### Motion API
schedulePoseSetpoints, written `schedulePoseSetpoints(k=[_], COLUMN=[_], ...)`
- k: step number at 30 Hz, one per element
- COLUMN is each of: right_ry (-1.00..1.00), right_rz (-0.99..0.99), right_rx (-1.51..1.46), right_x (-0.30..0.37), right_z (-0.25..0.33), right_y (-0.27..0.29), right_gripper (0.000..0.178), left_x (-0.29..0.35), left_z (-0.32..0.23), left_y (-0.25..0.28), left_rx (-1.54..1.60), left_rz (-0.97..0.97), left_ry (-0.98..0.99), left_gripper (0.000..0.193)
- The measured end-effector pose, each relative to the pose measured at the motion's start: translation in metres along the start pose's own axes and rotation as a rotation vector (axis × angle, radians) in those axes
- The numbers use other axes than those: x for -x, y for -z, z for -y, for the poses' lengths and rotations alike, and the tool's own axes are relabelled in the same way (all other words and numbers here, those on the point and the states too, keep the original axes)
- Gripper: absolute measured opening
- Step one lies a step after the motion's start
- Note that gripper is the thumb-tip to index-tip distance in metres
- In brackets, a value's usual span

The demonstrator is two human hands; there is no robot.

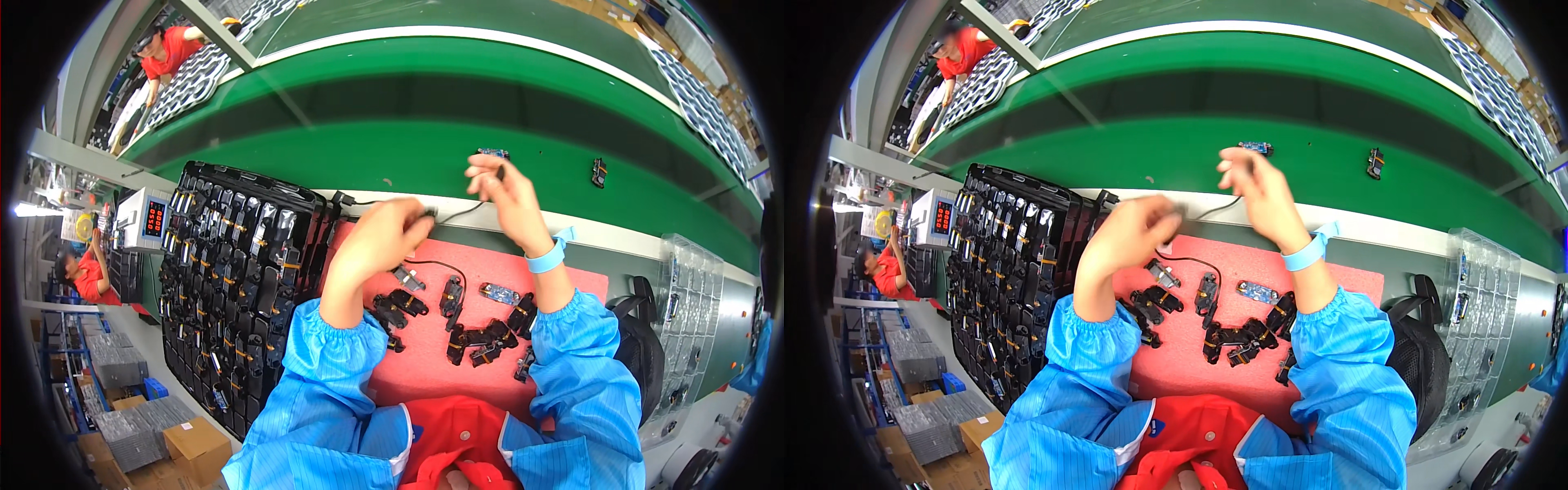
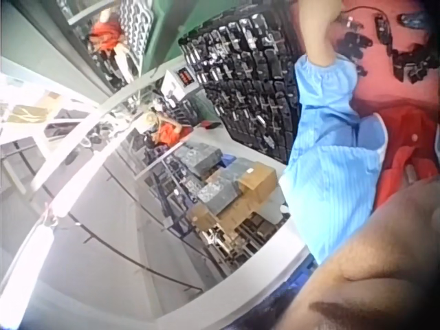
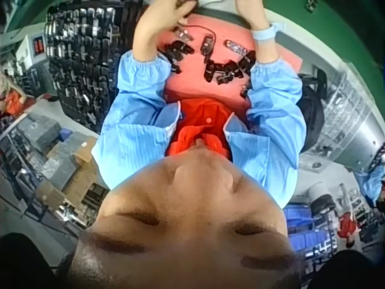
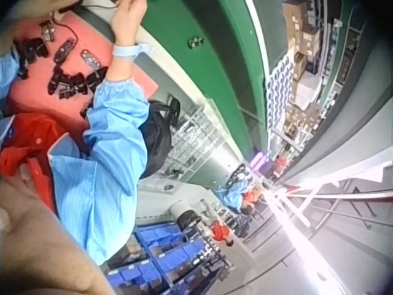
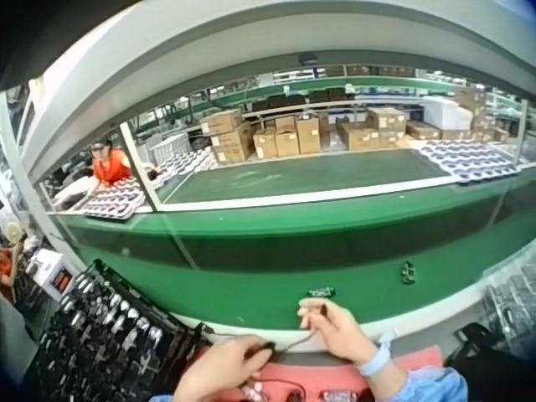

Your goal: Assembling small electronic modules by plugging in connectors and components on a factory workstation.

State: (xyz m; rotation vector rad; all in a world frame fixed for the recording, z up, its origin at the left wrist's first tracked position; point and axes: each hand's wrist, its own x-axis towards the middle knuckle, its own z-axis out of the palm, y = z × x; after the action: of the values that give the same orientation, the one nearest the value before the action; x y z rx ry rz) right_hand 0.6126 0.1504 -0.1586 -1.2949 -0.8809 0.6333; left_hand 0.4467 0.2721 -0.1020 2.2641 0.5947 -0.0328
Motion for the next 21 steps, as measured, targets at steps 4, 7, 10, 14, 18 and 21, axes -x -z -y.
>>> schedulePoseSetpoints(k=[4,7,10,14,18,21], right_ry=[-0.037,-0.049,0.391,0.281,0.243,0.236], right_rz=[0.122,0.175,0.056,-0.018,0.006,-0.053], right_rx=[0.137,0.436,0.512,0.47,0.523,0.526], right_x=[0.007,0.009,0.008,0.009,0.011,0.012], right_z=[0.018,0.027,0.015,0.017,0.021,0.023], right_y=[-0.016,-0.02,-0.028,-0.027,-0.03,-0.03], right_gripper=[0.032,0.034,0.03,0.023,0.016,0.016], left_x=[-0.024,-0.034,-0.038,-0.038,-0.036,-0.036], left_z=[0.014,0.015,0.012,0.012,0.011,0.01], left_y=[-0.025,-0.035,-0.039,-0.039,-0.04,-0.042], left_rx=[0.577,0.712,0.825,0.847,0.817,0.785], left_rz=[-0.407,-0.405,-0.433,-0.457,-0.433,-0.441], left_ry=[-0.167,-0.182,-0.144,-0.143,-0.14,-0.191], left_gripper=[0.017,0.016,0.016,0.017,0.017,0.018])
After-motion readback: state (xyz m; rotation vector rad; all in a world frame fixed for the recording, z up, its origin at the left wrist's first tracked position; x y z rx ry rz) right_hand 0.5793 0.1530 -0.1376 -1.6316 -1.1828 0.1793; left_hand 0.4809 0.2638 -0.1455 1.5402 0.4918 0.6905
